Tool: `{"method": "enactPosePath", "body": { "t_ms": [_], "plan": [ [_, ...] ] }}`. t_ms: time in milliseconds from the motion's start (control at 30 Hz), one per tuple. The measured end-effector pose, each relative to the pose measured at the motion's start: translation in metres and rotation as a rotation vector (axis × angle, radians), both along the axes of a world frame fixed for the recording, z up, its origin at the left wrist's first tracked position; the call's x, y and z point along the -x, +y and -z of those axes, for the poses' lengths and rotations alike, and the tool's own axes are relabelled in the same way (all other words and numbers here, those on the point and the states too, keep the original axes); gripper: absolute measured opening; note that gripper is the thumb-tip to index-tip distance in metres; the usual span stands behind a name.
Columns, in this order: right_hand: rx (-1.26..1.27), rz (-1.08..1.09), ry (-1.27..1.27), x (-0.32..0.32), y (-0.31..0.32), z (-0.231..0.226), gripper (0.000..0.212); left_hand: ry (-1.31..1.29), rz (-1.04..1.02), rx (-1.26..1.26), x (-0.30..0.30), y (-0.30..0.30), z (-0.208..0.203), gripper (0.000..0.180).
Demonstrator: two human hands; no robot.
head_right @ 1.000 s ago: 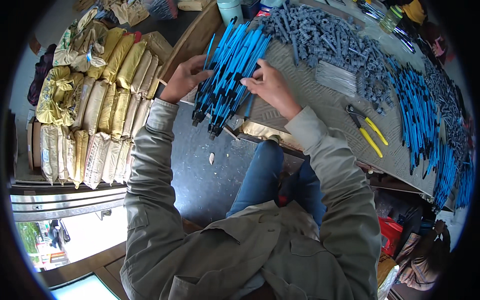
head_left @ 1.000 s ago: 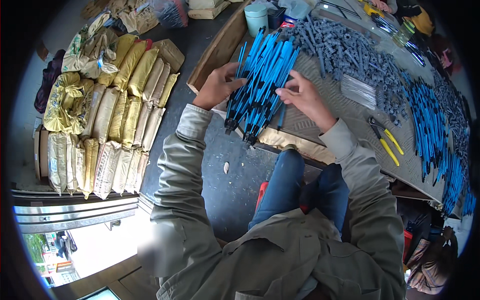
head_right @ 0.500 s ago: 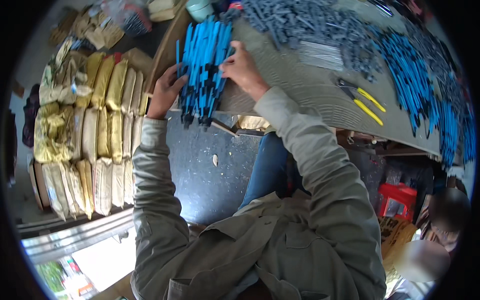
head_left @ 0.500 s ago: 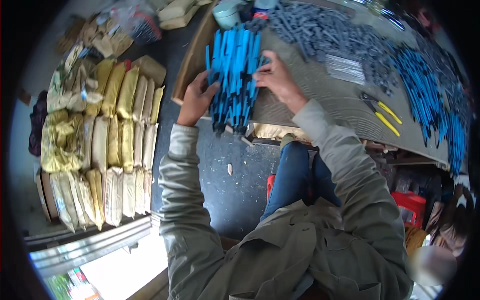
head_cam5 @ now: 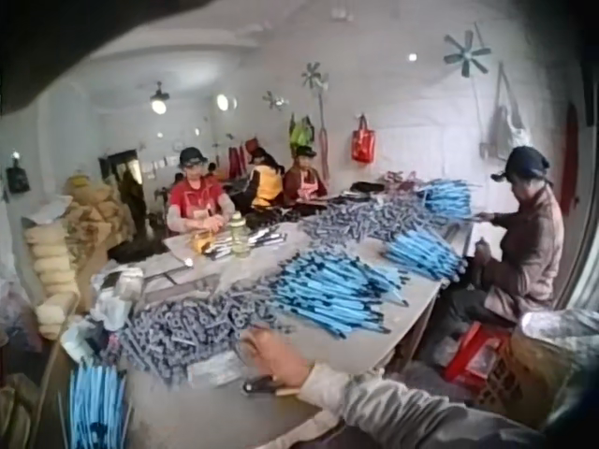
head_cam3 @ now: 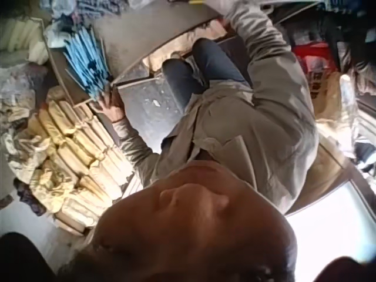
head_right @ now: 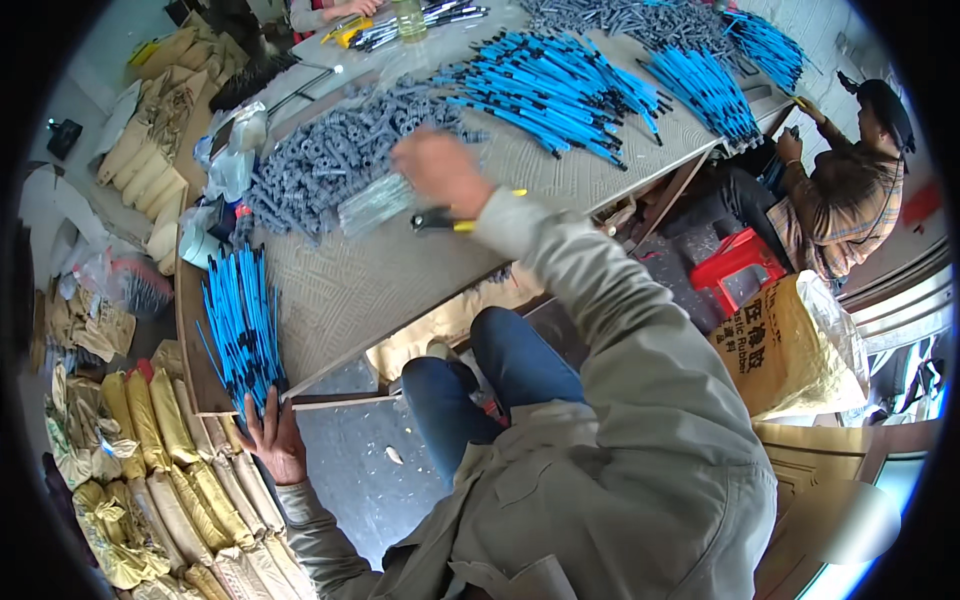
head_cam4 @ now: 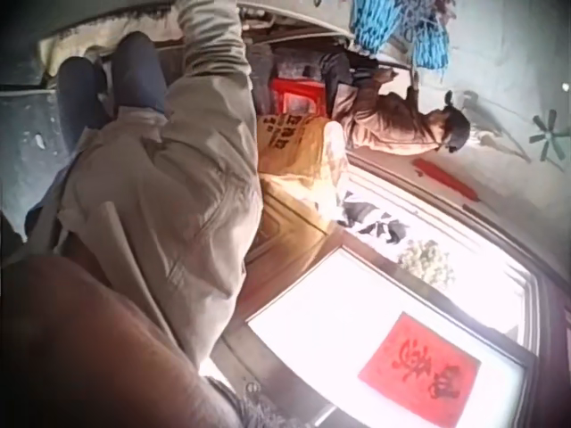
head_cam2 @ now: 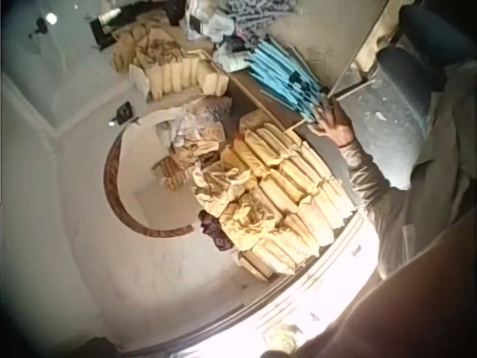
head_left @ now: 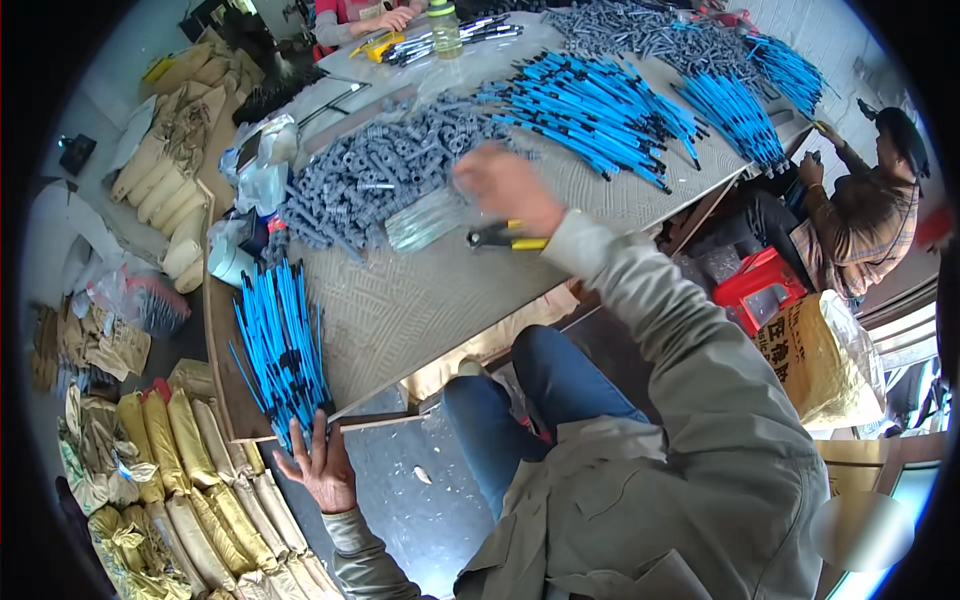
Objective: The person threads metal wires through plastic umbrella ribs, fastens them around a central hub using pliers, and places the assembled components aside.
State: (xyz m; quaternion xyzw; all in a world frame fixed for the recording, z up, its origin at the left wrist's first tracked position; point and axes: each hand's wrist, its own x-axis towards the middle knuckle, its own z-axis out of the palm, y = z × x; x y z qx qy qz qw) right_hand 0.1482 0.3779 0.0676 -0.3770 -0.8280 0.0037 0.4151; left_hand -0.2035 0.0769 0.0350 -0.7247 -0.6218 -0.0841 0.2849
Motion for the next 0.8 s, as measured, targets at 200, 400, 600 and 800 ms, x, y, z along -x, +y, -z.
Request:
{"method": "enactPosePath", "body": {
  "t_ms": [200,400,600,800],
  "plan": [
    [-0.115,0.749,-0.424,-0.143,0.09,0.002,0.017,-0.195,0.044,-0.212,-0.083,0.025,-0.011,0.014],
    [-0.013,0.756,-0.278,-0.164,0.092,0.003,0.015,-0.494,0.383,0.06,-0.201,0.069,-0.016,0.024],
    [0.298,0.147,0.543,-0.144,-0.024,-0.005,0.014,-1.478,0.392,0.436,-0.235,0.132,-0.026,0.029],
    [-0.001,-0.07,0.25,-0.121,-0.122,0.049,0.026,-2.103,0.357,0.127,-0.243,0.199,-0.051,0.039]
  ]
}}
